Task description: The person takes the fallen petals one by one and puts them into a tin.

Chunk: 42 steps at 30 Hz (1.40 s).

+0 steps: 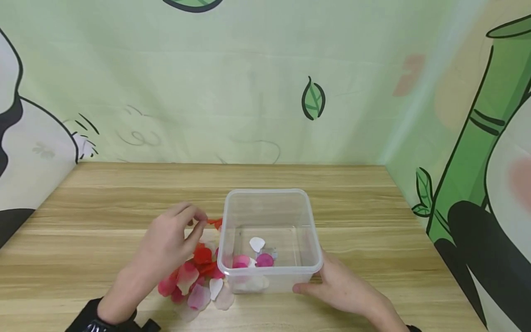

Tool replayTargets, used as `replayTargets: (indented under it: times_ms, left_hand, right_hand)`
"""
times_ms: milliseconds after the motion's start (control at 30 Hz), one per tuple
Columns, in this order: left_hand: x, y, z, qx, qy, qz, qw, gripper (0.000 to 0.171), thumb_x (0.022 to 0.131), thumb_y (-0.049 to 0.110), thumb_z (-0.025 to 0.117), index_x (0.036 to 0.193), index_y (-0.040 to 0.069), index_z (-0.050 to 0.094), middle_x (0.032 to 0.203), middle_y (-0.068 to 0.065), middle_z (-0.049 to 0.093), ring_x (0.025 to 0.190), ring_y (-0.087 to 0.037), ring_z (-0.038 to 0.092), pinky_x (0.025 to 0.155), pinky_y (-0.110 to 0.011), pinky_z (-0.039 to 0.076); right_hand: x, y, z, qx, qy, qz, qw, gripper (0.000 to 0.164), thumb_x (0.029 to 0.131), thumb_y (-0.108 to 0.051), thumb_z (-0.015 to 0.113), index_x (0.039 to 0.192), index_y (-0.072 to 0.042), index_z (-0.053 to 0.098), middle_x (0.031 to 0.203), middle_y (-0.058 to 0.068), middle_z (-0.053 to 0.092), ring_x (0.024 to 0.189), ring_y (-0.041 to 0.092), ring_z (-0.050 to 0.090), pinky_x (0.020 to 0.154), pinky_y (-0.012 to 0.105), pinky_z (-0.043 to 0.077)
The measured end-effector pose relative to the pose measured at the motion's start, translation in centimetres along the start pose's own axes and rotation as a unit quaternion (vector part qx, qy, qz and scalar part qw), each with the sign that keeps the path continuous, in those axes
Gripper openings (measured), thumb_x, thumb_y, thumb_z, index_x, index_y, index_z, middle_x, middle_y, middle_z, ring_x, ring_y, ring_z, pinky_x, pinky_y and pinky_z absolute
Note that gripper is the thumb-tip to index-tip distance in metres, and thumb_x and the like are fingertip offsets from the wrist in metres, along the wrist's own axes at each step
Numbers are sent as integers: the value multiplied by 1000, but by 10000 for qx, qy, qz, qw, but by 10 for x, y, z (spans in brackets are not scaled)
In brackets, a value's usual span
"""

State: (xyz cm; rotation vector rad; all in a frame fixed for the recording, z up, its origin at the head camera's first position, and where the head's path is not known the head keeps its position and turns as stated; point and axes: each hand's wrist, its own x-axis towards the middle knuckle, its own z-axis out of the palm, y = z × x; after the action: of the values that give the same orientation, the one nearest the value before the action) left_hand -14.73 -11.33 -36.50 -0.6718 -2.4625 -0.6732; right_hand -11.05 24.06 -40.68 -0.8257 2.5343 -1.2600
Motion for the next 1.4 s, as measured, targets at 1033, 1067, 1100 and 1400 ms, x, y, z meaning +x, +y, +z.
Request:
replayTargets:
  times_ms: [1033,1067,1100,1400]
  left_hand:
    - [-1,32,1,-1058,688,919,9877,17,84,-3,81,97,7,75,96,3,67,85,-15,65,71,-26,56]
    - [-1,32,2,-1066,669,913,9878,17,85,-2,81,97,7,75,97,3,67,85,-15,65,71,-25,56]
    - [-1,32,2,-1075,655,911,9879,16,85,-1,81,98,7,75,98,3,68,85,-15,65,71,-25,56]
    - [-1,28,-4,-1020,563,651,9911,16,86,1,80,101,5,75,100,0,68,89,-15,66,76,-27,58]
  right_hand:
    - [0,0,0,-46,-9,22,10000,55,93,-29,78,137,-8,54,126,-1,67,111,15,65,95,37,53]
    - [0,0,0,-38,-10,27,10000,55,93,-29,78,137,-7,53,126,0,67,112,15,65,96,38,53]
    - [0,0,0,-20,-18,35,10000,55,93,-29,78,138,-7,53,126,0,67,111,15,65,96,38,53]
    - [1,-1,0,105,-30,36,9999,60,92,-25,79,142,-6,50,129,6,66,113,17,64,96,37,53]
